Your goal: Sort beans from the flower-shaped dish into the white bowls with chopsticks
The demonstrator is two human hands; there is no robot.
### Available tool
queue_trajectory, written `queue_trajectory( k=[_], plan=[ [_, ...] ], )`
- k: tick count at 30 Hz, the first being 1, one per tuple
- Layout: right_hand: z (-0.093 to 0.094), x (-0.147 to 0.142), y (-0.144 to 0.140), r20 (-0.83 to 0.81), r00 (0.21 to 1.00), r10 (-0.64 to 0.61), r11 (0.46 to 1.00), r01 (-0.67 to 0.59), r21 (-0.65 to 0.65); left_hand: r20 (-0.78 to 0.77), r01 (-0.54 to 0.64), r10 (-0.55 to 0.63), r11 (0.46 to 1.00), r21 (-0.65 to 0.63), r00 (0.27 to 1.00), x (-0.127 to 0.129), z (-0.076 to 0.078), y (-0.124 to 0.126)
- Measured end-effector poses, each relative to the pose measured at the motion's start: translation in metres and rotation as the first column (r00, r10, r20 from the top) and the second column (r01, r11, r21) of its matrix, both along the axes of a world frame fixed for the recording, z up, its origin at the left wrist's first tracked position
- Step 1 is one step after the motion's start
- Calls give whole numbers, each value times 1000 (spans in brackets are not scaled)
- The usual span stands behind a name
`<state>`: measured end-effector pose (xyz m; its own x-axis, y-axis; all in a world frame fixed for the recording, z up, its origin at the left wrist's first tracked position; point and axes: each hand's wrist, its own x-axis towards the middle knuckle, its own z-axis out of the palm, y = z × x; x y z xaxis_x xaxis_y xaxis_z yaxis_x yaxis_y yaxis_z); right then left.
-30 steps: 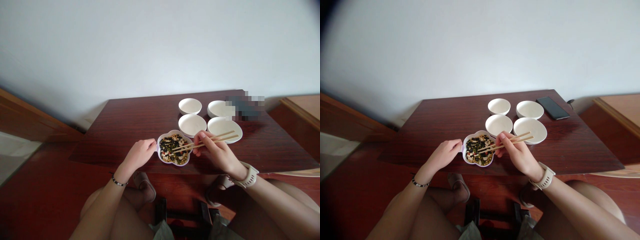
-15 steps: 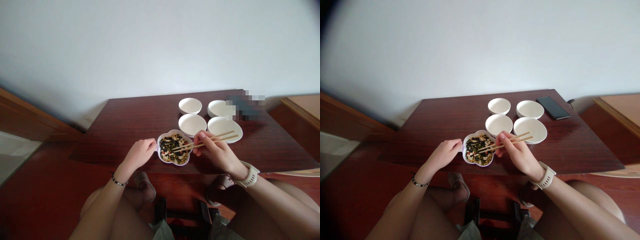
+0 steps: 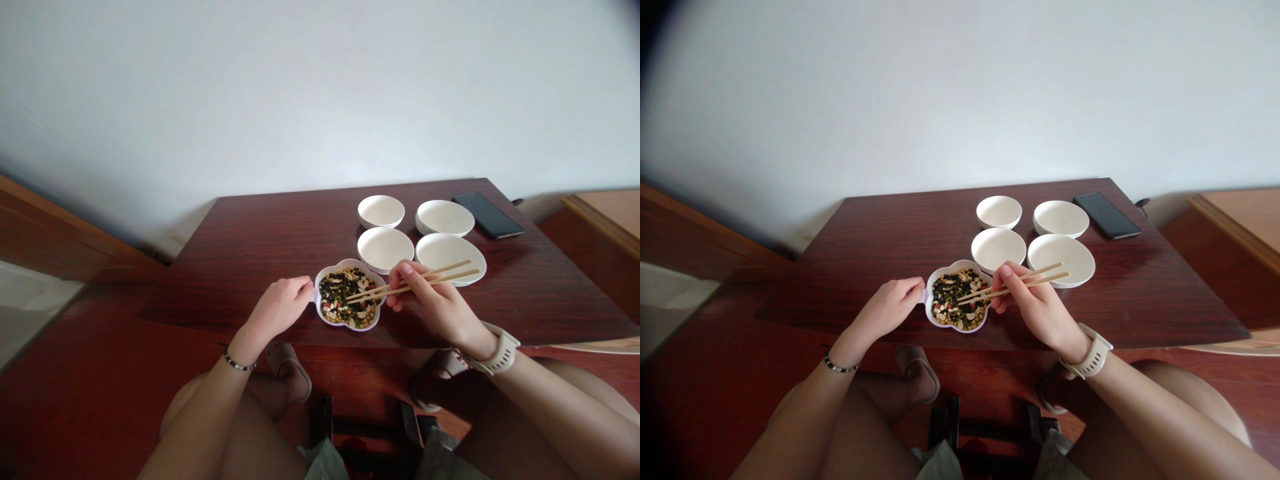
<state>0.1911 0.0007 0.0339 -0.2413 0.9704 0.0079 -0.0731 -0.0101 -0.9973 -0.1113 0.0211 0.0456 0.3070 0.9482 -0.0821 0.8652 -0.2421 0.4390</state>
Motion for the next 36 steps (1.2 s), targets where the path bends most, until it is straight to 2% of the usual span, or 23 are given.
queue_trajectory(
  k=[9,21,29,36],
  plan=[
    [-5,0,0,-27,999,38,999,-38,-35,-2,4,-4,1000,3,1000,2,0,1],
    [-3,1,0,-1,999,34,999,-34,-20,-9,3,-3,1000,-1,1000,2,1,1],
    [6,2,0,30,999,23,1000,-23,-16,-8,-1,1,1000,-2,1000,1,0,0],
    [-3,1,0,-9,999,52,998,-52,-35,-17,-1,1,1000,7,1000,2,-1,1]
  ],
)
